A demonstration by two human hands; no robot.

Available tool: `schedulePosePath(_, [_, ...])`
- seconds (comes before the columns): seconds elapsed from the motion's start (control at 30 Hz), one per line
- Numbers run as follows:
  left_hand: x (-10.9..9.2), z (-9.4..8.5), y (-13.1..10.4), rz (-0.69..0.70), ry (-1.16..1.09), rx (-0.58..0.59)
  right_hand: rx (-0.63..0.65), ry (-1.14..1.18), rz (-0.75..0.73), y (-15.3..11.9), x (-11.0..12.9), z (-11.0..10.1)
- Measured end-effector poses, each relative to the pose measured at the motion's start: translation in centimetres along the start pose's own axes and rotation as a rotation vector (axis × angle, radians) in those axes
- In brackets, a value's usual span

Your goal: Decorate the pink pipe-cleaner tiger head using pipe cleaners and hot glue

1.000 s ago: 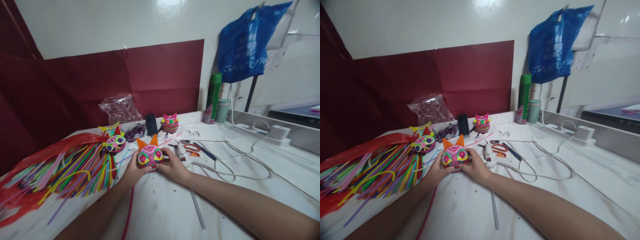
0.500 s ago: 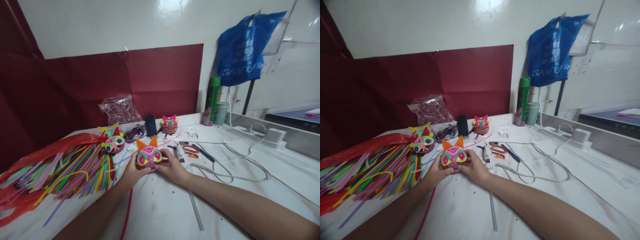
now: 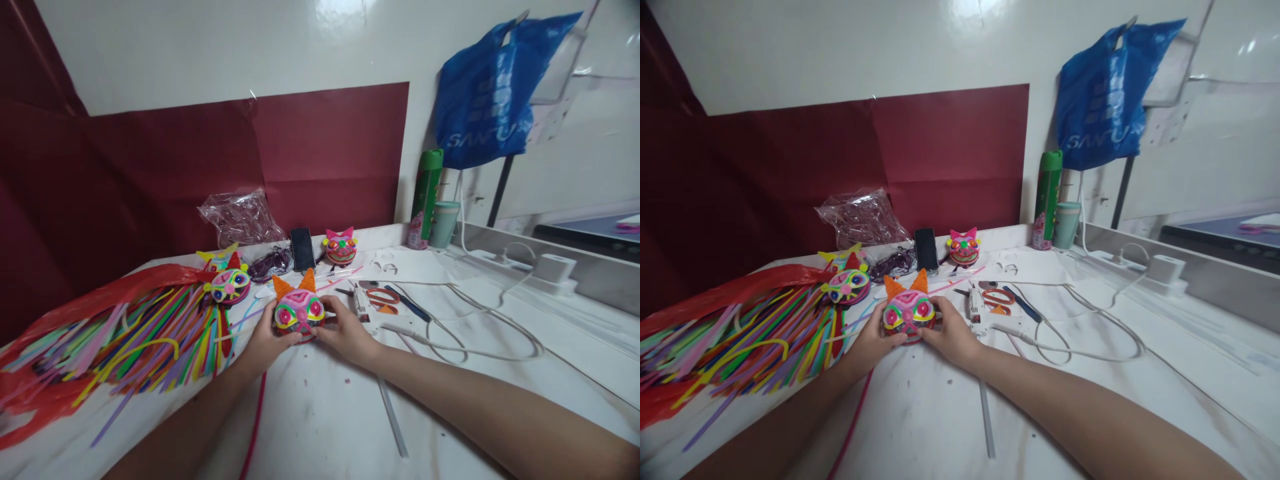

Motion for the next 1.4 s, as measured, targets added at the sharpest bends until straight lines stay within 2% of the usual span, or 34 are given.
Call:
schedulePosePath(0.13, [-0.8, 0.2, -0.2, -0.016, 0.0, -0.01, 0.003, -0.018, -0.008, -0.1, 0.1, 0.1])
schedulePosePath(0.33, [-2.3, -0.5, -1.0, -0.071, 0.13, -0.17, 0.019, -0.074, -0.035, -0.4, 0.7, 0.5])
schedulePosePath(0.63, [-2.4, -0.6, -1.1, -0.045, 0.134, -0.201, 0.019, -0.089, -0.056, -0.5, 0.5, 0.5])
schedulePosePath(0.77, [-1.8, -0.6, -0.8, -0.026, 0.137, -0.162, 0.024, -0.058, -0.043, -0.5, 0.4, 0.5])
schedulePosePath(0.87, [-1.2, -0.3, -0.4, 0.001, 0.076, -0.072, 0.029, -0.032, -0.018, -0.3, 0.3, 0.4])
schedulePosePath(0.97, [-1.4, 0.0, -0.2, 0.039, -0.004, 0.018, 0.025, -0.015, -0.004, 0.0, 0.3, 0.3])
schedulePosePath(1.17, [-2.1, -1.1, -0.4, 0.002, 0.03, -0.052, 0.016, 0.005, 0.028, 0.2, -0.2, -0.1])
schedulePosePath(1.4, [-1.1, 0.4, -0.1, 0.021, -0.142, 0.074, 0.003, 0.112, 0.071, 0.5, -0.8, -0.3])
Point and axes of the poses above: each hand's wrist, its own y-axis towards the middle knuckle, its own z-axis out of the palm, x = y × z, the point moved 10 cm from there along y, towards the middle knuckle, and after that the axes turned 12 degrees about y, right-handed, at the moved point
